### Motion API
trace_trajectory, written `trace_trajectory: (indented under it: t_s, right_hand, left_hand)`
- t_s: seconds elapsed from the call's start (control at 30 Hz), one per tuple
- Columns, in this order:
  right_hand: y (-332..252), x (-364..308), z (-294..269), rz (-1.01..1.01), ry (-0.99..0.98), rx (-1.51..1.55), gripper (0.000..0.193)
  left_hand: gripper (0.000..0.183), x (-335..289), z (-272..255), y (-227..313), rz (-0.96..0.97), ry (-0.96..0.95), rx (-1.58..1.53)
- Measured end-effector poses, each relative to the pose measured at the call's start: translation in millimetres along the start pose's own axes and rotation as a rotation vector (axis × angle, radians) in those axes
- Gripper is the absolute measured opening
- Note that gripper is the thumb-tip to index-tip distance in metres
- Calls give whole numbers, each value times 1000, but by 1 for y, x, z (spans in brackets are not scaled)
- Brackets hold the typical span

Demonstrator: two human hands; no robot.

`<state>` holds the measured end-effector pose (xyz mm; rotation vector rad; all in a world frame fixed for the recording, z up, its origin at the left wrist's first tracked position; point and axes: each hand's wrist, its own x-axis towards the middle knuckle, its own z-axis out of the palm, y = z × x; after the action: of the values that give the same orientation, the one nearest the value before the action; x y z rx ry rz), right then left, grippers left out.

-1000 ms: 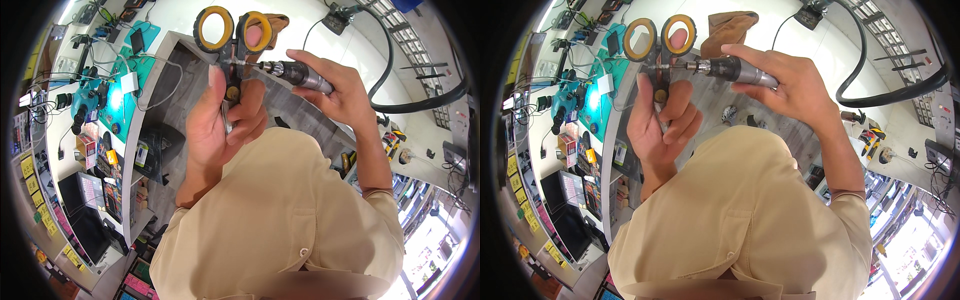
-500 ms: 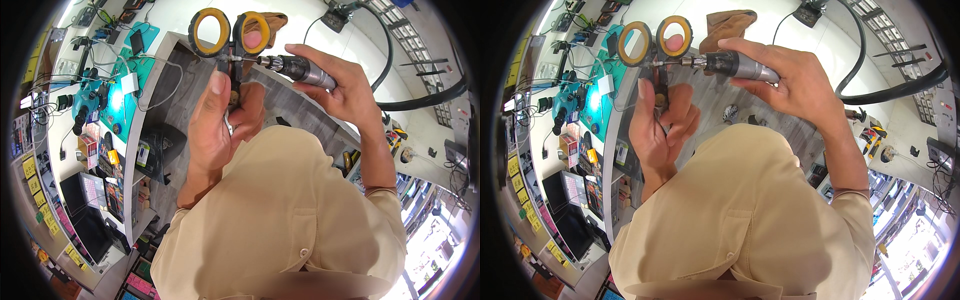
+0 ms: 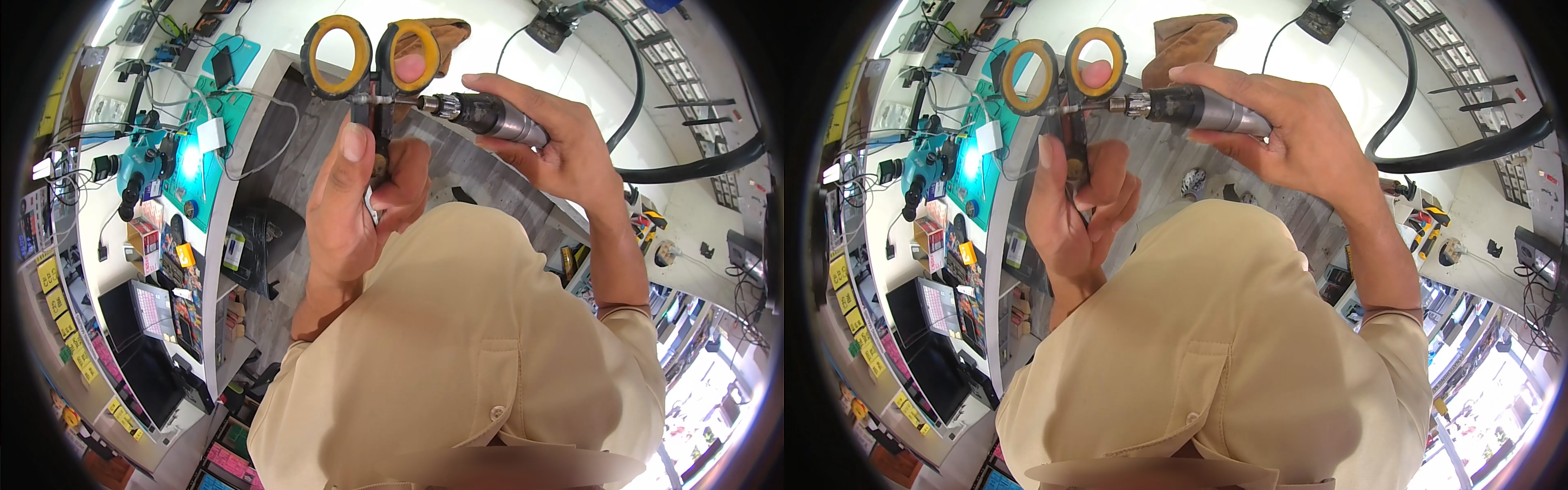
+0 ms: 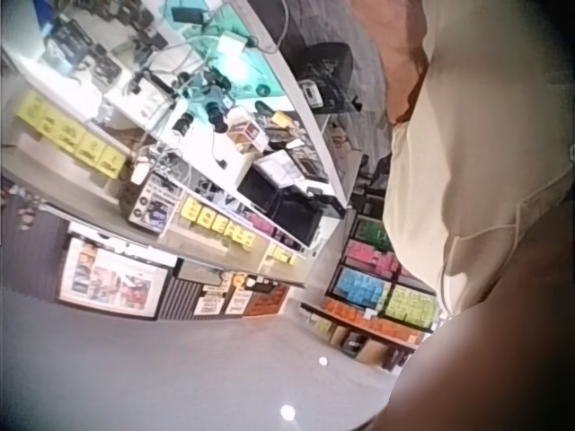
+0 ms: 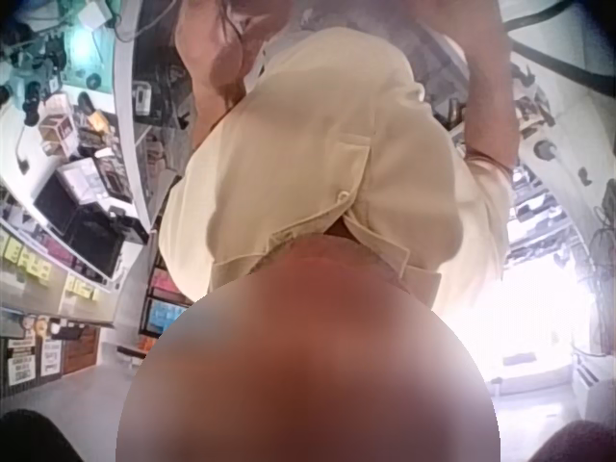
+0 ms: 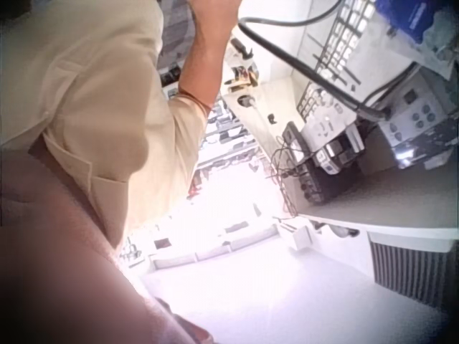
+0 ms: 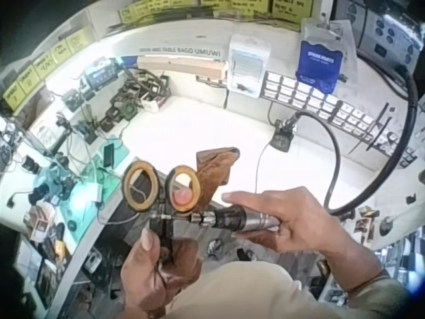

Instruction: The person uses a rotary tool to grind a small metal component with a blue cap, then switches to a different rotary tool to grind the metal jaws of a pair of scissors. The person holds the items with one hand while operating the tool with the other, rotating the items to access different surfaces.

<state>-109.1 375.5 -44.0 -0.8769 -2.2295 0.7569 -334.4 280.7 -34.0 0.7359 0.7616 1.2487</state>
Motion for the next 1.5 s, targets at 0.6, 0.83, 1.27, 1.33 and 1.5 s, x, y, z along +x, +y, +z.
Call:
trace_trajectory:
  t_s: [0.6,0.83,1.27,1.33,1.5]
  right_hand:
    - [-7,0,-5,171,-146,70,60]
    - [-1,-1,5,42,-12,87,62]
    - [-6,-7,4,137,-71,80,59]
    - [-6,-5,11,151,-29,129,58]
    - [-9,-7,11,114,31,131,57]
  left_hand:
    - [67,6,1,-6,64,-30,2]
    - [58,5,7,-12,75,74,-61]
    - [59,4,1,-18,133,-26,-135]
    - [67,4,0,-15,127,-29,-107]
    - [66,5,6,-19,233,35,-254]
